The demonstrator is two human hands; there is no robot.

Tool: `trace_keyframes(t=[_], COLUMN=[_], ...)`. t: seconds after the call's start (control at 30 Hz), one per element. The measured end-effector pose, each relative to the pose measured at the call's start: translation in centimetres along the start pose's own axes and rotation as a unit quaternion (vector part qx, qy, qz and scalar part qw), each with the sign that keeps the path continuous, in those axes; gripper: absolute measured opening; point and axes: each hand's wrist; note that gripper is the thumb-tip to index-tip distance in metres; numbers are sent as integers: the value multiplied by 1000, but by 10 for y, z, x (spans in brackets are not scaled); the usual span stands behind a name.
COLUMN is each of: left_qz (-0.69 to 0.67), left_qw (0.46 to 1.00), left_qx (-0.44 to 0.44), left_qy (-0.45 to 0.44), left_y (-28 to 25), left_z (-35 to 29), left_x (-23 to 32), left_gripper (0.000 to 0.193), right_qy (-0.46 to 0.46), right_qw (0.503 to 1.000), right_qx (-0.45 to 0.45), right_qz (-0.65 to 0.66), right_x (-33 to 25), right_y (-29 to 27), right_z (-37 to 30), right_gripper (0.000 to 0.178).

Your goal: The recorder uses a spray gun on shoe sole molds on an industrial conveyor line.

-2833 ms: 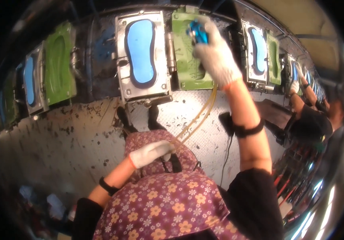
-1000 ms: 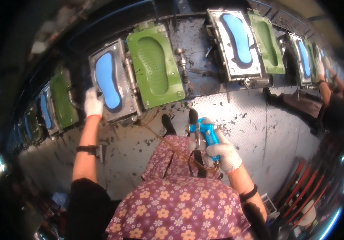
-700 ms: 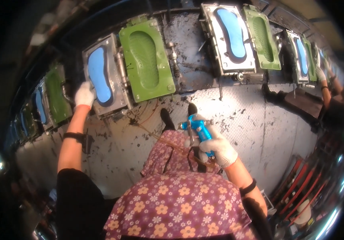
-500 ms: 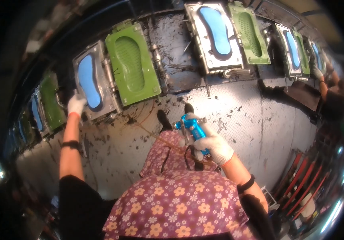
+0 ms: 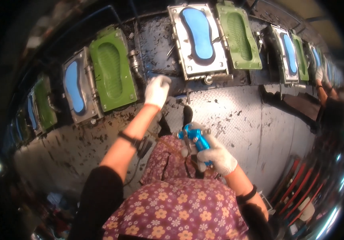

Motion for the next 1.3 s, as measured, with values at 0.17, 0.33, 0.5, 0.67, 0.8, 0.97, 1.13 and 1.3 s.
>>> trace_keyframes(t=[0.17,0.33,0.5,0.67,0.8,0.97,1.13,1.3], left_qz=[220,358,366,399,519,420,-149,-355], left_qw=[972,932,924,869,624,691,917,793], left_qx=[11,-47,-108,-292,-582,-573,-356,-483], left_qy=[-80,21,30,18,-57,-133,101,-111], left_y=[91,127,124,75,9,49,146,187], left_z=[62,68,57,-36,-106,-126,-132,-135], left_x=[-50,-68,-70,-74,-47,56,179,220], left_gripper=[31,25,24,28,38,50,61,40], right_qy=[69,66,78,9,-30,-41,-128,-276], right_qw=[996,994,992,998,996,998,985,883], right_qx=[54,82,88,35,3,37,73,191], right_qz=[9,30,35,59,79,42,-88,-328], right_x=[-2,-12,-35,-59,-86,-118,-150,-218], right_y=[-45,-97,-145,-168,-183,-196,-193,-176], right_z=[-14,-18,-19,-19,-16,-11,5,56], right_gripper=[102,104,107,106,106,102,99,97])
Point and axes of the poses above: each hand's wrist, its own z-axis towards the middle knuckle, its own y-axis out of the palm, x = y × z, and after that the axes turned 9 degrees about x, right-handed
